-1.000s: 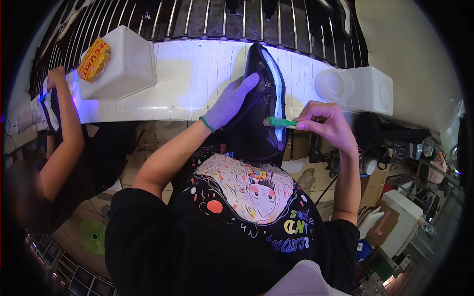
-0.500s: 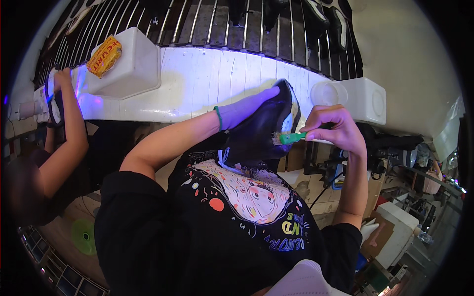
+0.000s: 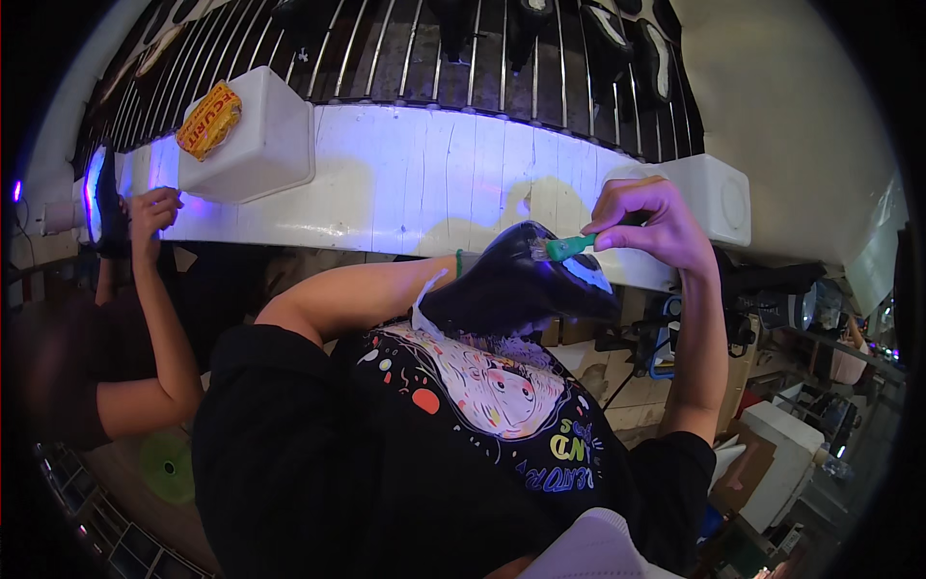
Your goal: Applying adhesive to the soles of shoes using a brush.
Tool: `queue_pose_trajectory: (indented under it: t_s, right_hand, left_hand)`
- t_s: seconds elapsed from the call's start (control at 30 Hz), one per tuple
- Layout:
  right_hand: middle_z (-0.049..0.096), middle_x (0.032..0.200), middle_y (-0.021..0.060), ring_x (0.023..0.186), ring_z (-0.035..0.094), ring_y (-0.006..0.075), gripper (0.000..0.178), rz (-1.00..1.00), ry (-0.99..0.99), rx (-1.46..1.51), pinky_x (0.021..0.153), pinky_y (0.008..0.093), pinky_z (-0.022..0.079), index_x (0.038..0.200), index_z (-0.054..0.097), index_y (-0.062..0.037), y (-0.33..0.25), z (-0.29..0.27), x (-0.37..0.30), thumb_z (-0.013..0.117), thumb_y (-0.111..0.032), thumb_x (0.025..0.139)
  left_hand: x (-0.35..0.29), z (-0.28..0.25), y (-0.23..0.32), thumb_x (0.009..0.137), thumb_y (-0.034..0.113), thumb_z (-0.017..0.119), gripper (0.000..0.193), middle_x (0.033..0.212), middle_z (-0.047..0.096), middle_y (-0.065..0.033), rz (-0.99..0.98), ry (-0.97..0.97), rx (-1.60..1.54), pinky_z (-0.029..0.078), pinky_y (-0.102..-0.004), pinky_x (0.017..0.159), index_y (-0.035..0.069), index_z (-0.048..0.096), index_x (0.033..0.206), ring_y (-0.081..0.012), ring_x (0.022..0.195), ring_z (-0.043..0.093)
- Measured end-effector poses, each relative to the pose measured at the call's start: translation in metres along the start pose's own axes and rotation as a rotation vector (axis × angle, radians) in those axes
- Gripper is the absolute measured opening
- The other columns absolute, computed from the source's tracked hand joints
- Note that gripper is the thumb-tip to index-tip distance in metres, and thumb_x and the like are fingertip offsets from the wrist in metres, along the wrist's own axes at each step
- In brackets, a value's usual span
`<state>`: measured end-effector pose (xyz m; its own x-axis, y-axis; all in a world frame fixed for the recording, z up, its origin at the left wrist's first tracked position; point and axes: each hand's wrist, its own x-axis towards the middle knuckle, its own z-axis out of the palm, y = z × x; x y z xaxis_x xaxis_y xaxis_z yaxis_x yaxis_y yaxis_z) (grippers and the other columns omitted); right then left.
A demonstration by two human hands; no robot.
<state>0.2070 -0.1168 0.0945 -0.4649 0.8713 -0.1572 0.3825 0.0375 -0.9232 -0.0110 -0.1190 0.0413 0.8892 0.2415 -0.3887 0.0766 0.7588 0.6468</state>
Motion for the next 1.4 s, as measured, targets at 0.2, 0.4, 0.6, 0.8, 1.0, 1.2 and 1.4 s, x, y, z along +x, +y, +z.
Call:
queue_pose_trajectory:
  t_s: [0.2, 0.4, 0.6, 0.8, 1.0, 1.2, 1.4]
  right_hand:
    - [0.067, 0.075, 0.0075, 0.073, 0.062, 0.0159, 0.018, 0.008, -0.022, 0.023, 0.067, 0.0282, 0.047, 0.078, 0.071, 0.0004, 0.004, 0.0, 0.0, 0.082, -0.009, 0.066]
    - [0.067, 0.074, 0.0073, 0.072, 0.062, 0.0156, 0.019, 0.077, -0.066, 0.099, 0.067, 0.028, 0.047, 0.079, 0.072, 0.0004, 0.013, -0.001, -0.015, 0.082, -0.008, 0.066]
    - [0.066, 0.074, 0.0078, 0.071, 0.061, 0.0153, 0.016, -0.072, 0.149, -0.061, 0.065, 0.0273, 0.047, 0.082, 0.071, 0.0015, -0.001, 0.012, -0.015, 0.079, -0.005, 0.069]
    - [0.067, 0.077, 0.0065, 0.072, 0.062, 0.014, 0.012, -0.069, 0.247, -0.122, 0.065, 0.027, 0.046, 0.082, 0.07, 0.0009, -0.007, 0.017, -0.015, 0.075, -0.008, 0.077]
    - [0.067, 0.078, 0.0068, 0.07, 0.063, 0.0148, 0.012, -0.002, 0.512, -0.443, 0.062, 0.0291, 0.046, 0.082, 0.069, -0.0004, -0.014, 0.027, -0.006, 0.074, -0.011, 0.079]
    - [0.059, 0.069, -0.0058, 0.058, 0.041, -0.0006, 0.01, 0.017, 0.837, -0.054, 0.05, 0.0176, 0.027, 0.088, 0.07, -0.0013, 0.034, 0.009, -0.015, 0.072, -0.01, 0.084]
    - [0.064, 0.078, -0.0017, 0.062, 0.045, 0.0, 0.01, -0.107, 0.851, 0.1, 0.054, 0.0162, 0.033, 0.092, 0.07, 0.001, 0.02, 0.006, 0.0, 0.07, -0.005, 0.084]
  left_hand:
    - [0.0, -0.004, -0.001, 0.076, 0.022, 0.079, 0.02, 0.06, 0.053, 0.0027, 0.232, -0.102, 0.176, 0.033, -0.0219, 0.041, 0.009, 0.065, 0.079, -0.0049, 0.046, 0.048]
    - [0.014, -0.027, -0.011, 0.083, 0.022, 0.072, 0.026, 0.074, 0.059, -0.0036, 0.131, -0.213, 0.207, 0.041, -0.0233, 0.048, 0.006, 0.061, 0.099, -0.009, 0.056, 0.055]
    - [0.026, -0.055, -0.019, 0.09, 0.023, 0.065, 0.036, 0.089, 0.065, -0.01, 0.028, -0.324, 0.244, 0.049, -0.0248, 0.055, 0.003, 0.057, 0.119, -0.0131, 0.066, 0.062]
    - [0.034, -0.058, -0.004, 0.09, 0.025, 0.064, 0.044, 0.092, 0.064, -0.007, -0.012, -0.206, 0.137, 0.049, -0.0216, 0.057, 0.011, 0.05, 0.13, -0.012, 0.067, 0.062]
    - [0.078, -0.107, -0.021, 0.094, 0.034, 0.056, 0.045, 0.115, 0.062, -0.0082, 0.913, -0.171, 0.872, 0.052, -0.0246, 0.079, 0.009, 0.05, 0.132, -0.0118, 0.096, 0.062]
    - [0.058, -0.094, 0.02, 0.092, 0.037, 0.058, 0.05, 0.11, 0.062, -0.0065, 0.508, 0.279, 0.147, 0.048, -0.0271, 0.087, -0.001, 0.052, 0.124, -0.0126, 0.096, 0.059]
    - [0.03, -0.094, 0.04, 0.066, 0.016, 0.085, 0.074, 0.114, 0.062, -0.0111, 0.911, 0.398, 0.726, 0.05, -0.0345, 0.092, 0.0, 0.045, 0.127, -0.0193, 0.106, 0.061]
